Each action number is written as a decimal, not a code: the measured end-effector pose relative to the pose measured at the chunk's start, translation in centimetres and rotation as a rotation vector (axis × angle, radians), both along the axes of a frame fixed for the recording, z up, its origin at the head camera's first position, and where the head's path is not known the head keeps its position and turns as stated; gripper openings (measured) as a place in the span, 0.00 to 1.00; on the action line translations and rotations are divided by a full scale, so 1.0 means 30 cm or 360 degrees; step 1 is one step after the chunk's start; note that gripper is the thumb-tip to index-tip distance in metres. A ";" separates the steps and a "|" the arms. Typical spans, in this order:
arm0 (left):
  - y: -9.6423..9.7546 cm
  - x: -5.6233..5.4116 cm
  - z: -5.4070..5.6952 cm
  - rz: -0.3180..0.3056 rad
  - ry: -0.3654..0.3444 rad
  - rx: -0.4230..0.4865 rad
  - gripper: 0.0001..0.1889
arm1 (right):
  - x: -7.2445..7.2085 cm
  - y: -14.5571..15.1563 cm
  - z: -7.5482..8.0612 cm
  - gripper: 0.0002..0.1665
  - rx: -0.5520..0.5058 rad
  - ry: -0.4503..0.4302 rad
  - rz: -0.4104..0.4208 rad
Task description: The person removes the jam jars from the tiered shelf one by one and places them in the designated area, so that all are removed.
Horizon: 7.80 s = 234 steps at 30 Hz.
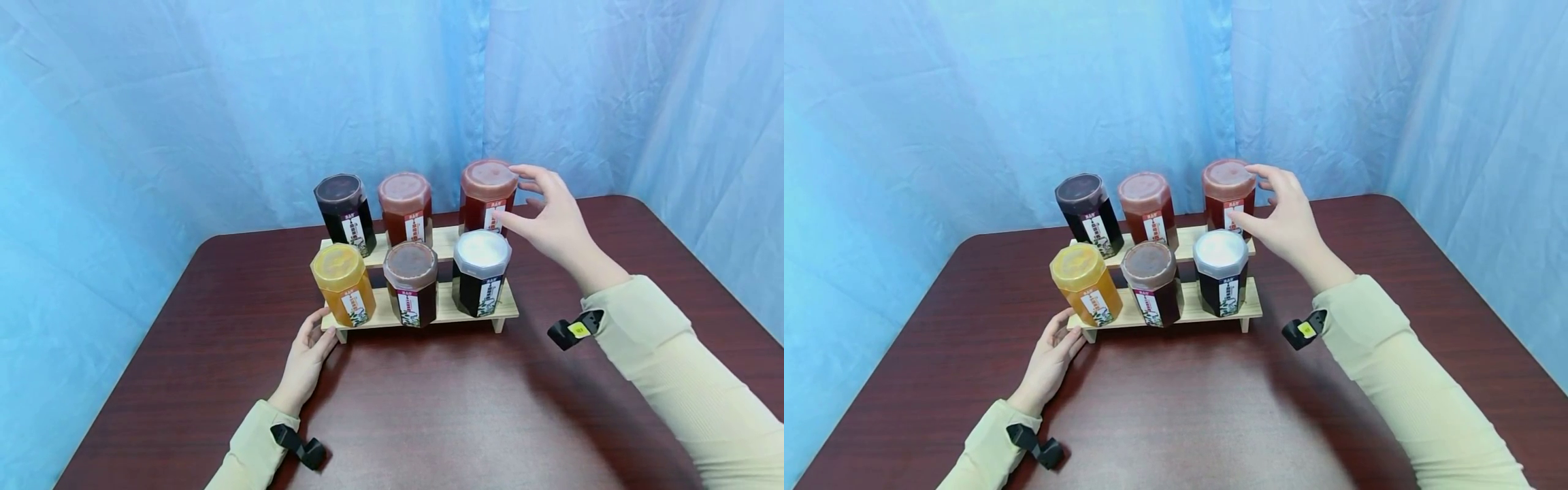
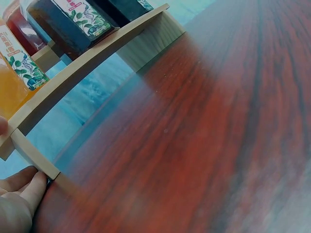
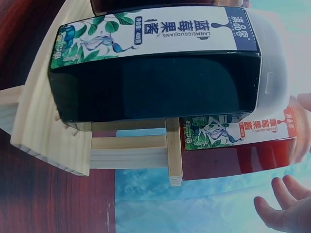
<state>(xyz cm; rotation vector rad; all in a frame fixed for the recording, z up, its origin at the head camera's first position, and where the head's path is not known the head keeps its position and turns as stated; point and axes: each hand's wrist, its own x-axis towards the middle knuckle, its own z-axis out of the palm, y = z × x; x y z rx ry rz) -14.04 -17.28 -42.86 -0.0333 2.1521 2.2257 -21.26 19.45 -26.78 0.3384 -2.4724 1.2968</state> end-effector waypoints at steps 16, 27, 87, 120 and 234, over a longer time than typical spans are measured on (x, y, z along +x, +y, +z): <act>0.001 0.002 0.000 0.0000 0.0021 -0.0016 0.24 | -0.043 -0.017 -0.002 0.38 0.0026 -0.0023 0.0031; 0.003 0.002 0.001 0.0012 0.0015 0.0004 0.24 | -0.068 -0.020 -0.024 0.40 0.0004 -0.0030 0.0080; 0.008 -0.001 -0.007 0.0059 -0.0017 0.0029 0.23 | -0.091 -0.044 -0.061 0.46 -0.0087 0.0041 -0.0033; -0.001 0.004 0.001 0.0045 -0.0019 -0.0014 0.24 | -0.048 0.119 -0.098 0.46 -0.0199 0.0189 -0.0153; 0.005 -0.011 0.006 0.0041 -0.0011 0.0141 0.23 | 0.057 0.583 -0.348 0.49 0.0089 -0.0220 -0.0634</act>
